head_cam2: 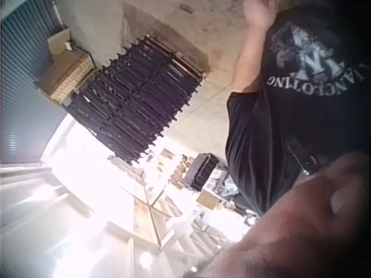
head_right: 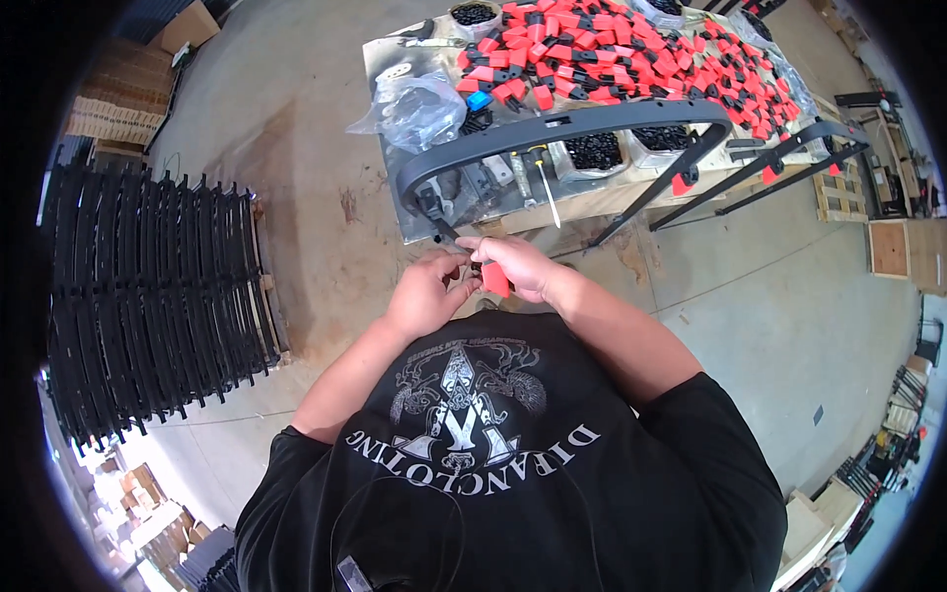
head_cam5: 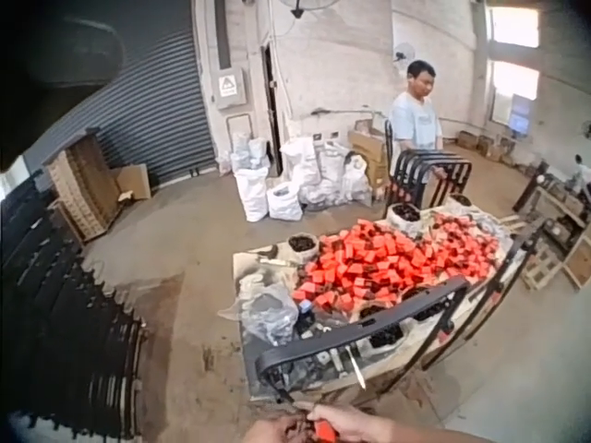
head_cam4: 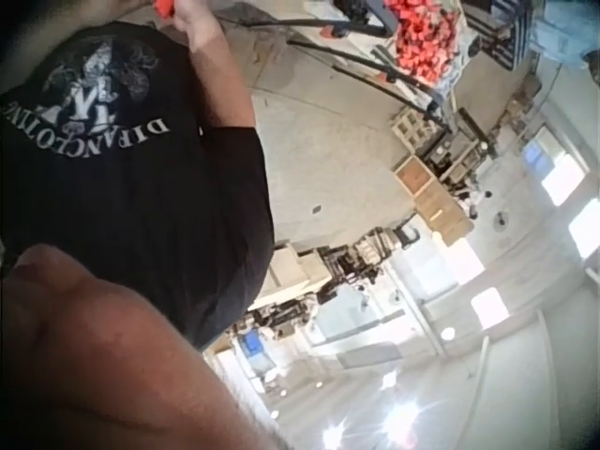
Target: Attaching plastic caps and connectors to metal frame components at an assembly station.
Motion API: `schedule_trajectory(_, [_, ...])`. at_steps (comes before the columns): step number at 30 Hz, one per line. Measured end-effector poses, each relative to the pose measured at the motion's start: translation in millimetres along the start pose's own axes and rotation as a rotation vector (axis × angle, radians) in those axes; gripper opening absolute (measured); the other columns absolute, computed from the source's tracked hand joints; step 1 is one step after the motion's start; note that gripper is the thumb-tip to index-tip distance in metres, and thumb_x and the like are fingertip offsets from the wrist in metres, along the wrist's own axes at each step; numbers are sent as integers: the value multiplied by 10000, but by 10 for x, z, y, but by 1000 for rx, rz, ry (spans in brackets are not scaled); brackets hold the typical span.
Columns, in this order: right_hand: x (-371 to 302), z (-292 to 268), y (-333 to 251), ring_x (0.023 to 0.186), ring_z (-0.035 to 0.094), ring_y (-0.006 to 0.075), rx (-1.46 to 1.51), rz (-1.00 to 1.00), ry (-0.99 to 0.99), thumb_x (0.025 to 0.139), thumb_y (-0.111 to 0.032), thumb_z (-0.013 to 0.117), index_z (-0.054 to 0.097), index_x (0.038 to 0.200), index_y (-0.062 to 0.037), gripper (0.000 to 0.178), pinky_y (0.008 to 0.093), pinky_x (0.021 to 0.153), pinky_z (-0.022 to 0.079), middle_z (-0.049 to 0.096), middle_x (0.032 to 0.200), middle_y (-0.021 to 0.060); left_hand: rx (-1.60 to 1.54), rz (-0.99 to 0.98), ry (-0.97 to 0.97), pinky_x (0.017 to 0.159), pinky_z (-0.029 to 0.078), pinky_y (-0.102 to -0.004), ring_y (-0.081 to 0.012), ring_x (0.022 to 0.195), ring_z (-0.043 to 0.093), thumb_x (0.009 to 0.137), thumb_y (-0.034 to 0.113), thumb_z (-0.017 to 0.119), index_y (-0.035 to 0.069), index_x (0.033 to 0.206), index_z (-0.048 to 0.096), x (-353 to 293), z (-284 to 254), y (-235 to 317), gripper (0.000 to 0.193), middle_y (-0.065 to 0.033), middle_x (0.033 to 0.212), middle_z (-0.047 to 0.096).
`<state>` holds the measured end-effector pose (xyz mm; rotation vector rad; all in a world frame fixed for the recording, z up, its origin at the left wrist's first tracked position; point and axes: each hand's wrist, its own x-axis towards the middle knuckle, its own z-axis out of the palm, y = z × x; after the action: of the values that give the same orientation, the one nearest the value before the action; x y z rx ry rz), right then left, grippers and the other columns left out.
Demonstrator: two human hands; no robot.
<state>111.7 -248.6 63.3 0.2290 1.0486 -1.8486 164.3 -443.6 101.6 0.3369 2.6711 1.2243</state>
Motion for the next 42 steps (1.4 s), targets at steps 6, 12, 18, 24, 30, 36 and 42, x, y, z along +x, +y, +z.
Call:
schedule_trajectory(6, [304,61,132,914,623,171,-165,176,-48,914,-214,582,635,1204,-2,363,332,760,510,645,1055,67,-59,68,-1,664,518,-363,-241,724,637,846,182,761,18,1035,693,-126,-75,-230,259,-120,851,651])
schedule_trajectory(12, [469,196,252,778,600,165,-50,58,61,904,-240,632,643,1047,-42,245,347,691,490,641,940,63,-253,-180,59,605,488,-289,-103,680,604,922,82,660,-10,966,644,-273,6,-578,104,-48,791,623])
schedule_trajectory(18, [738,-46,464,814,590,159,-689,-76,154,844,-224,715,612,1007,-12,287,348,723,488,624,919,65,-1081,-597,278,577,501,-277,-140,646,613,929,32,608,23,918,584,-178,79,-1084,27,-64,818,651])
schedule_trajectory(24, [848,55,514,844,591,141,-510,-224,189,836,-143,767,620,1032,0,284,328,759,505,629,949,65,-1271,-588,215,631,513,-260,-131,719,631,986,119,634,41,1006,641,39,46,-1148,80,-45,853,671])
schedule_trajectory(30, [733,94,604,871,614,133,-528,-202,157,813,-153,819,641,1102,2,372,305,776,511,660,963,67,-1365,-577,199,645,517,-250,-120,724,630,1001,171,643,49,1005,652,-46,54,-1232,122,-36,886,683])
schedule_trajectory(36, [847,185,670,860,605,124,-291,-245,136,815,-158,819,652,1119,2,382,295,789,503,669,967,53,-1353,-580,181,641,513,-253,-113,722,625,1000,176,644,62,999,654,33,111,-1206,115,-30,882,684])
schedule_trajectory(42, [761,155,582,968,643,143,-428,-197,199,850,-117,767,634,1199,12,395,298,928,484,699,1075,70,-1363,-568,186,648,502,-253,-110,724,615,997,186,647,67,991,656,-24,122,-1245,119,-27,873,683])
